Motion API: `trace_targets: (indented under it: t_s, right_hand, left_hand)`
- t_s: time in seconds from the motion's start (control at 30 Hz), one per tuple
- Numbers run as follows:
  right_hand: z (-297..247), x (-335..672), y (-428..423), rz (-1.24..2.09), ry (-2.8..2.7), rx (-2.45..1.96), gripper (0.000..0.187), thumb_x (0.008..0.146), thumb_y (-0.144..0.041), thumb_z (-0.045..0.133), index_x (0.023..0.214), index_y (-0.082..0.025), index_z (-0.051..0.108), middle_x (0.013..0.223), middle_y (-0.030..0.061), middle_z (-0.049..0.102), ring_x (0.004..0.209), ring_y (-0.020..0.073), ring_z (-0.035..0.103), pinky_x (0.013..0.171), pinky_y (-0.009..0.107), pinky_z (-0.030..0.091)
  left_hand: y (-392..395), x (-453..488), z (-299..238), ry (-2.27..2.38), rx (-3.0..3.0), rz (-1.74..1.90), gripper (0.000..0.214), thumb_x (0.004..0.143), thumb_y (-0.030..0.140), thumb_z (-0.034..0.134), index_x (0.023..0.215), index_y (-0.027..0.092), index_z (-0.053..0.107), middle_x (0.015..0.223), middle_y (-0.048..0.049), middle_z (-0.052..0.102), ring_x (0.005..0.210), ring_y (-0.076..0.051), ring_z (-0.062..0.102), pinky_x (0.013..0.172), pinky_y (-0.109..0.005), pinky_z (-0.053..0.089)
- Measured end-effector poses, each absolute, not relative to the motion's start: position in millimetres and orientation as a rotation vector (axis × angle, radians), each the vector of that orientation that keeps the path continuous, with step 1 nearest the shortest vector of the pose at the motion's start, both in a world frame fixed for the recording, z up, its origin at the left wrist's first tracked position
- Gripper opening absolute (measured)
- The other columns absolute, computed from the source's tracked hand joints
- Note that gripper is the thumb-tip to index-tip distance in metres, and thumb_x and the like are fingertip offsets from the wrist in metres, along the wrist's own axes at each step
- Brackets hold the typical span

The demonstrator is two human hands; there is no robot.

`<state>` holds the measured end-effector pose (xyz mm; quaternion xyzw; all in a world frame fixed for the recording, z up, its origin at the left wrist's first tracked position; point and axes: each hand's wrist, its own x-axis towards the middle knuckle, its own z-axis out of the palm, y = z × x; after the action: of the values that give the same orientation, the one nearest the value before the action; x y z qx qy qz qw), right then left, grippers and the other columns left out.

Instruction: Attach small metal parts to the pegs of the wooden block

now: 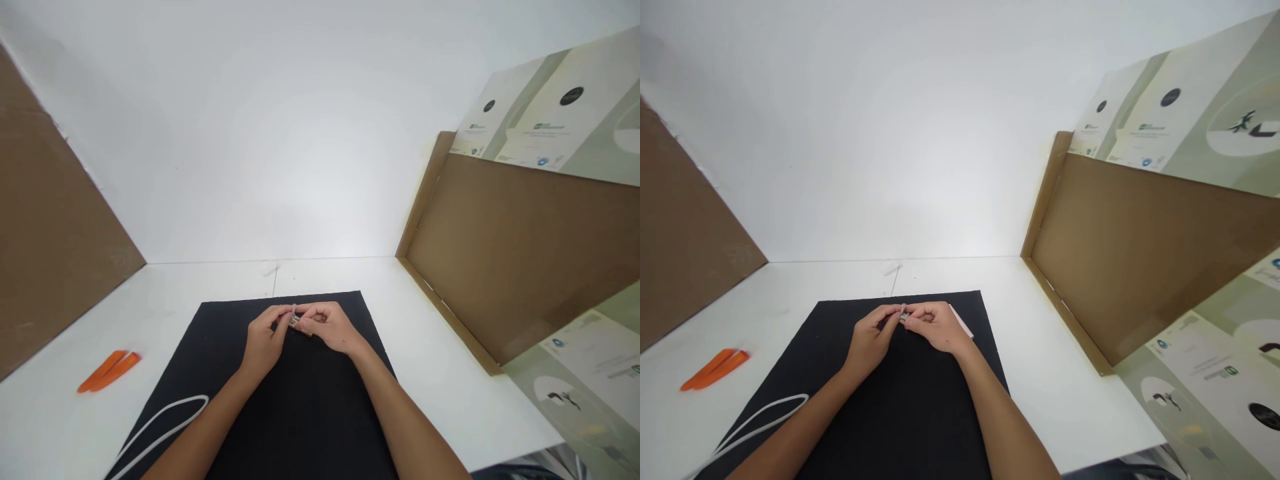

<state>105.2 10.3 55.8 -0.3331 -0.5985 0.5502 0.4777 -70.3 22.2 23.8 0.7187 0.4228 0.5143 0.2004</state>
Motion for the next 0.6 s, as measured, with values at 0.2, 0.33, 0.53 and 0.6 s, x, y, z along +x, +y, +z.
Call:
trace_targets:
  t_s: [0.2, 0.33, 0.53, 0.6]
  right_hand:
    - [51.3, 103.4, 12.9, 1.282, -1.359, -0.895, 0.033, 0.072, -0.047, 0.075, 0.08, -0.016, 0.071, 0.09, 0.0094, 0.076, 0.08, 0.0217, 0.071, 0.077, 0.037, 0.056]
    - [48.4, 102.0, 14.9, 1.277, -1.308, -0.881, 0.033, 0.073, -0.046, 0.075, 0.081, -0.015, 0.069, 0.074, 0.0064, 0.075, 0.072, 0.0203, 0.072, 0.078, 0.038, 0.055]
    - [53.2, 105.7, 10.9, 1.335, -1.46, -0.811, 0.03, 0.071, -0.045, 0.076, 0.071, -0.015, 0.071, 0.113, 0.0127, 0.071, 0.085, 0.0219, 0.071, 0.081, 0.038, 0.054]
    - [54.0, 106.1, 10.0, 1.321, -1.489, -0.802, 0.03, 0.071, -0.045, 0.076, 0.07, -0.016, 0.071, 0.118, 0.0127, 0.069, 0.089, 0.0231, 0.07, 0.083, 0.039, 0.054]
  left_hand:
    - [18.8, -68.6, 28.0, 1.132, 2.088, 1.428, 0.018, 0.092, 0.028, 0.053, 0.095, 0.021, 0.07, 0.096, -0.0056, 0.073, 0.087, -0.019, 0.068, 0.081, -0.031, 0.054]
    - [18.1, -67.0, 27.6, 1.134, 2.068, 1.404, 0.018, 0.092, 0.028, 0.054, 0.096, 0.021, 0.07, 0.095, -0.005, 0.073, 0.086, -0.018, 0.068, 0.08, -0.03, 0.054]
    - [22.9, -70.2, 22.5, 1.189, 1.94, 1.439, 0.019, 0.091, 0.03, 0.056, 0.099, 0.02, 0.07, 0.098, -0.005, 0.073, 0.087, -0.018, 0.068, 0.078, -0.029, 0.054]
    - [23.3, -70.9, 22.4, 1.199, 1.924, 1.435, 0.02, 0.09, 0.03, 0.056, 0.1, 0.021, 0.07, 0.098, -0.0047, 0.073, 0.087, -0.018, 0.069, 0.077, -0.029, 0.054]
